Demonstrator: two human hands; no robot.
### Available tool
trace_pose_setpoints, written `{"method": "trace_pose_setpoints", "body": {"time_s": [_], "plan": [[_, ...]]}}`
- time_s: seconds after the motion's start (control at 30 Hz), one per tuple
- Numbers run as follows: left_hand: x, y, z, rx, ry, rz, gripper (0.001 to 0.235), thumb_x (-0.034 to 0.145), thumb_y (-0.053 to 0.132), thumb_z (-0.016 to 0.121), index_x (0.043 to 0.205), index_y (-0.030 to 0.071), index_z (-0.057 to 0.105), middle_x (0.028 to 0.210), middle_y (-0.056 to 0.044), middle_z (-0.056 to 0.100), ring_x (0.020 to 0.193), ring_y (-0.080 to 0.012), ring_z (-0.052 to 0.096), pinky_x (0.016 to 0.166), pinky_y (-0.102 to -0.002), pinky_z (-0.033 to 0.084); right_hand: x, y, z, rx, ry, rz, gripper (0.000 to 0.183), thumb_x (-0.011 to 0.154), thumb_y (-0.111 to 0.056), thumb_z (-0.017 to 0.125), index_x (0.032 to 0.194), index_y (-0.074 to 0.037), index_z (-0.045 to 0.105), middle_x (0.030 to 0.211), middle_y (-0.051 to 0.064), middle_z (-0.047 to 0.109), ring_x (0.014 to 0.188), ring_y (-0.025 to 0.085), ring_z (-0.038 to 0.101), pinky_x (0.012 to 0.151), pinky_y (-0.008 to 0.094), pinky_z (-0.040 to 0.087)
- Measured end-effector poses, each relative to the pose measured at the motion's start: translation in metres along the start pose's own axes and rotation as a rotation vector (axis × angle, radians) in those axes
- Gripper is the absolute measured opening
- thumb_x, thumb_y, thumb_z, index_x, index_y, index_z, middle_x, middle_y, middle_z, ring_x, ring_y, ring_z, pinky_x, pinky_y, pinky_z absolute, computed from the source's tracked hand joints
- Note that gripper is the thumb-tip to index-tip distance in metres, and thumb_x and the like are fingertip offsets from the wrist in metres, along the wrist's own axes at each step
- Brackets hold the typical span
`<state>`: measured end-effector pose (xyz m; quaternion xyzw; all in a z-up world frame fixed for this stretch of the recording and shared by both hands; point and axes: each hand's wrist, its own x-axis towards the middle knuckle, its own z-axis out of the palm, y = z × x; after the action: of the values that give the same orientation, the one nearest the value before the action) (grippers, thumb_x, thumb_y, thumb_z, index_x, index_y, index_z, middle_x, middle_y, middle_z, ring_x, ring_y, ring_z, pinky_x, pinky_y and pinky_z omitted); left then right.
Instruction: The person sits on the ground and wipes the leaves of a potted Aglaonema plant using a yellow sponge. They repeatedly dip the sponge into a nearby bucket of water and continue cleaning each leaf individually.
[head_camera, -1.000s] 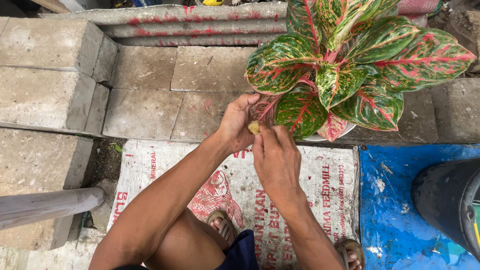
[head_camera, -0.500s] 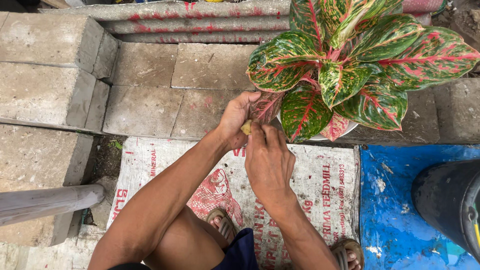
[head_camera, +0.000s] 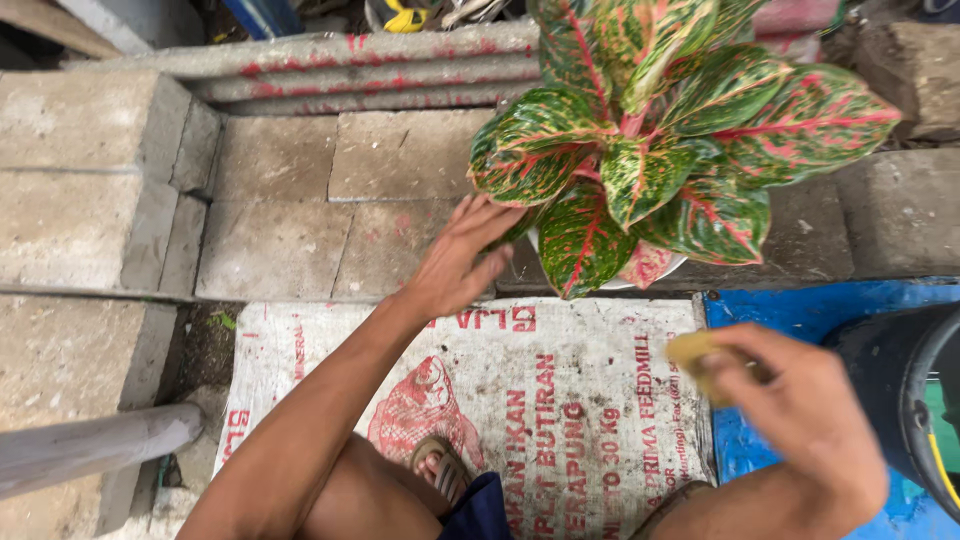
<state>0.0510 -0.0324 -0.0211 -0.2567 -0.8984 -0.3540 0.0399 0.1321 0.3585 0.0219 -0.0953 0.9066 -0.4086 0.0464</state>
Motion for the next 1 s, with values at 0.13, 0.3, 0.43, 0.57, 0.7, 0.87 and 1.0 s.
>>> {"method": "trace_pose_setpoints", "body": {"time_s": [0.13, 0.3, 0.43, 0.57, 0.7, 0.87, 1.0], "plan": [[-0.026, -0.020, -0.002, -0.035, 0.173, 0.006, 0.073, 0.085, 0.017, 0.052, 0.156, 0.003, 0.043, 0.163, -0.023, 0.041, 0.156, -0.0387, 0.030, 0.128, -0.050, 0.014, 0.041, 0.118, -0.014, -0.133, 0.306, 0.355, 0.029, 0.096, -0.018, 0.062, 0.116, -0.001, 0.074, 0.093, 0.021, 0.074, 0.088, 0.031, 0.074, 0.080, 0.041, 0.056], [-0.044, -0.079, 0.019, -0.519, 0.494, -0.486, 0.064, 0.097, 0.032, 0.033, 0.153, 0.005, 0.047, 0.160, -0.016, 0.049, 0.149, -0.0336, 0.042, 0.124, -0.048, 0.032, 0.136, 0.199, -0.014, -0.367, 0.614, 0.101, 0.037, 0.107, -0.022, 0.052, 0.105, 0.007, 0.075, 0.105, 0.032, 0.071, 0.099, 0.046, 0.068, 0.088, 0.055, 0.054], [-0.031, -0.093, 0.066, -0.968, 0.243, -1.015, 0.069, 0.095, 0.045, 0.034, 0.153, 0.008, 0.043, 0.156, -0.012, 0.049, 0.142, -0.0404, 0.044, 0.118, -0.053, 0.038, 0.205, 0.183, -0.002, 0.884, 0.421, 0.383, 0.040, 0.097, -0.026, 0.048, 0.115, 0.006, 0.062, 0.098, 0.017, 0.071, 0.085, 0.032, 0.074, 0.070, 0.045, 0.066], [0.002, -0.062, 0.131, -1.193, 0.071, -0.857, 0.070, 0.097, 0.040, 0.038, 0.159, 0.010, 0.026, 0.161, -0.014, 0.038, 0.148, -0.0406, 0.040, 0.124, -0.052, 0.028, 0.225, 0.133, 0.020, 0.929, 0.109, 0.291, 0.068, 0.107, -0.051, 0.051, 0.152, -0.001, 0.041, 0.144, 0.019, 0.047, 0.126, 0.032, 0.050, 0.101, 0.050, 0.050], [0.019, -0.056, 0.155, -1.292, 0.205, -0.870, 0.071, 0.102, 0.050, 0.030, 0.155, 0.003, 0.035, 0.155, -0.022, 0.045, 0.145, -0.0417, 0.039, 0.119, -0.058, 0.026, 0.217, 0.102, 0.019, 0.930, -0.006, 0.276, 0.077, 0.098, -0.054, 0.057, 0.153, -0.002, 0.041, 0.155, 0.023, 0.045, 0.144, 0.036, 0.049, 0.112, 0.053, 0.044], [0.045, -0.101, 0.132, -1.288, 0.246, -0.887, 0.064, 0.102, 0.046, 0.034, 0.150, 0.004, 0.042, 0.151, -0.019, 0.050, 0.140, -0.0377, 0.046, 0.116, -0.055, 0.033, 0.193, 0.107, 0.015, 1.056, 0.049, 0.417, 0.058, 0.095, -0.038, 0.049, 0.149, -0.019, 0.043, 0.149, 0.015, 0.055, 0.126, 0.034, 0.058, 0.101, 0.053, 0.050], [0.084, -0.125, 0.129, -1.301, 0.096, -0.751, 0.059, 0.103, 0.043, 0.037, 0.146, 0.005, 0.047, 0.148, -0.017, 0.054, 0.136, -0.0345, 0.051, 0.114, -0.053, 0.038, 0.166, 0.119, 0.027, 1.155, -0.027, 0.480, 0.046, 0.107, -0.034, 0.045, 0.146, -0.012, 0.052, 0.147, 0.012, 0.061, 0.124, 0.027, 0.066, 0.101, 0.050, 0.052]]}}
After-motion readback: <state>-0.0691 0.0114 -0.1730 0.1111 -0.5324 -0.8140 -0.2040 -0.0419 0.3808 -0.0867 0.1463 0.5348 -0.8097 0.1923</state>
